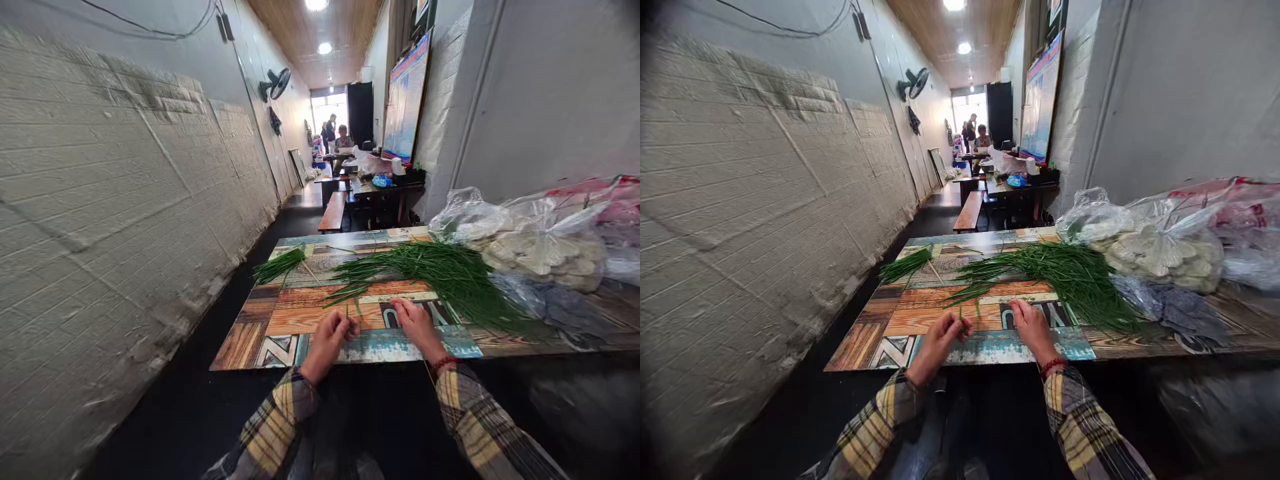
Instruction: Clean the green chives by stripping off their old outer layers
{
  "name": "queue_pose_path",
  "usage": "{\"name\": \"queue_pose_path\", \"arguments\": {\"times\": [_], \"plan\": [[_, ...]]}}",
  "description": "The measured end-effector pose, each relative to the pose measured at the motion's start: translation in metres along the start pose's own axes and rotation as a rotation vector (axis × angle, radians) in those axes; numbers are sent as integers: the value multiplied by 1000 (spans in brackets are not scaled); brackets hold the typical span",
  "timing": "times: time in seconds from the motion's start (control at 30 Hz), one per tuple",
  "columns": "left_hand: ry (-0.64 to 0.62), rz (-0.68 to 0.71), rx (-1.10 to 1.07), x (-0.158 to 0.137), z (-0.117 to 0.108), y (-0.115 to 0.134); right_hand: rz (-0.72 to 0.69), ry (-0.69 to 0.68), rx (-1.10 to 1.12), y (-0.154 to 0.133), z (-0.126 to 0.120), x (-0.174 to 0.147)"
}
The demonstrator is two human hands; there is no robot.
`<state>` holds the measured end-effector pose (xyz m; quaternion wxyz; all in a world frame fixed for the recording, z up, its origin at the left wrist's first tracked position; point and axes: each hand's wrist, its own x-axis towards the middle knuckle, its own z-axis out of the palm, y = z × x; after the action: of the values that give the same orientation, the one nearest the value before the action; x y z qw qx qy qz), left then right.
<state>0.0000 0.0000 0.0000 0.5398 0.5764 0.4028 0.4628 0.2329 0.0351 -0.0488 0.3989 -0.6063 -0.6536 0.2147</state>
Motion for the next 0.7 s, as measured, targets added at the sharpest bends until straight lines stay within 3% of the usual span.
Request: {"name": "queue_pose_path", "arguments": {"times": [0.1, 0.2, 0.37, 0.43, 0.53, 0.7], "plan": [[69, 22, -133, -1, -10, 17, 24, 36, 45, -4, -2, 0], [83, 90, -237, 0, -13, 36, 124, -29, 279, -22, 5, -3], [-36, 206, -144, -2, -6, 60, 338, -446, 815, -74, 28, -13], [-113, 225, -37, -6, -5, 62, 375, -541, 987, -89, 33, -11], [-208, 222, 128, -13, -8, 59, 364, -514, 1150, -100, 33, 0], [-210, 199, 284, -16, -16, 57, 334, -489, 1099, -100, 31, 18]]}}
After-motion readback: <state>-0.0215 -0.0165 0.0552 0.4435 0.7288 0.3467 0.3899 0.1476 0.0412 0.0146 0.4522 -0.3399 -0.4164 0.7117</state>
